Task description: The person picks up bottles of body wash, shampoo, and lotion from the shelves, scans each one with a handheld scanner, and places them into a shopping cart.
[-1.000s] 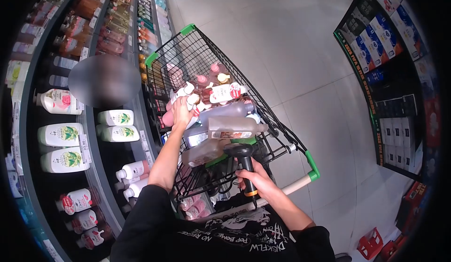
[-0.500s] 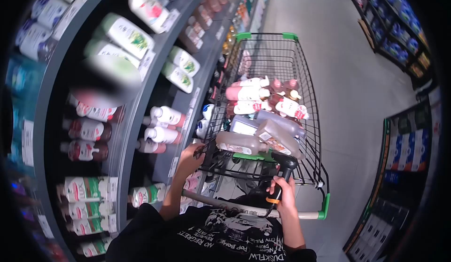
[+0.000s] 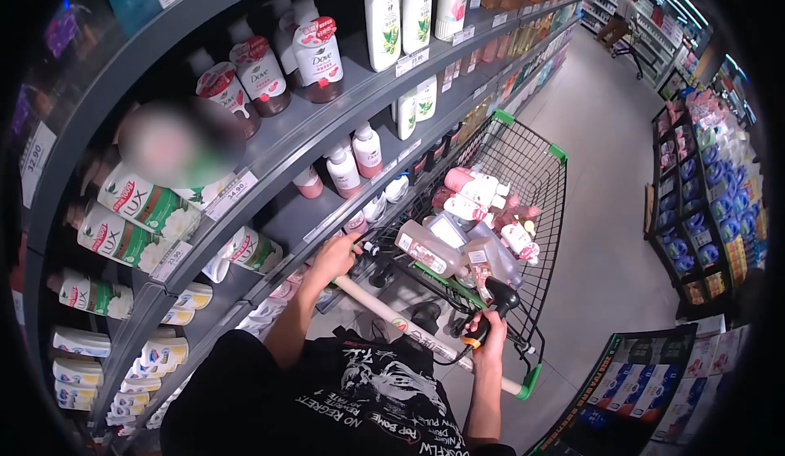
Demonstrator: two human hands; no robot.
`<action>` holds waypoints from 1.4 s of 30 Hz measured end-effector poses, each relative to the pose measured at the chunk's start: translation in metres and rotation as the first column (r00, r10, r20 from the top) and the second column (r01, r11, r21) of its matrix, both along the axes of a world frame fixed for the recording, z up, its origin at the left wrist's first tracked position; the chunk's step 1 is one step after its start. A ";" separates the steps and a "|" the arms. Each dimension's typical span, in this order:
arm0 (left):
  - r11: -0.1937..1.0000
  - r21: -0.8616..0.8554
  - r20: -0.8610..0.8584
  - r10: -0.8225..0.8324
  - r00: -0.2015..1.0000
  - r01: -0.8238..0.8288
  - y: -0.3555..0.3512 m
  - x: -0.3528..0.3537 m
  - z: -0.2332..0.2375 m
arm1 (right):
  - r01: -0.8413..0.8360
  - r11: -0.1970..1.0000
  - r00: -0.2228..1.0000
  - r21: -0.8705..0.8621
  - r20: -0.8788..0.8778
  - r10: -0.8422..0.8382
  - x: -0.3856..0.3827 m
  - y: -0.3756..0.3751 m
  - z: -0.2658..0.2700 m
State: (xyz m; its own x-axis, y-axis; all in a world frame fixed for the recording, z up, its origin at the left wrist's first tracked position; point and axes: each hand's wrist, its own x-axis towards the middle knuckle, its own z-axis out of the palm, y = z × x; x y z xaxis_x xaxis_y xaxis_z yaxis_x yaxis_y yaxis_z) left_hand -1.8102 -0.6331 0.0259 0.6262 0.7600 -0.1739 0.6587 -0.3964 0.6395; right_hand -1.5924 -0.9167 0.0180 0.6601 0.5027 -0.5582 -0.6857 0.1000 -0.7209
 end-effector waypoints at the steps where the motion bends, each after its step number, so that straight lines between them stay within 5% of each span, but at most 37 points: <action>1: 1.000 -0.002 0.014 -0.004 1.000 0.004 0.001 0.000 -0.001 | -0.005 1.000 1.000 0.003 0.012 0.005 0.000 0.000 -0.001; 24: 0.997 -0.050 0.023 -0.050 0.998 0.051 -0.028 -0.104 -0.006 | -0.006 0.996 0.998 -0.092 0.058 0.012 -0.105 -0.032 0.004; 31: 0.998 -0.026 0.050 -0.051 0.997 0.052 -0.047 -0.147 0.002 | 0.038 0.992 0.976 0.124 -0.217 -0.011 -0.150 -0.040 0.014; 37: 0.991 -0.126 0.074 -0.025 0.997 0.034 -0.059 -0.188 -0.003 | -0.007 0.993 0.994 0.119 -0.105 0.020 -0.181 -0.051 0.001; 42: 1.000 -0.012 0.026 0.020 0.999 -0.019 -0.084 -0.238 -0.006 | -0.052 0.999 0.999 0.000 0.004 0.052 -0.224 -0.058 0.001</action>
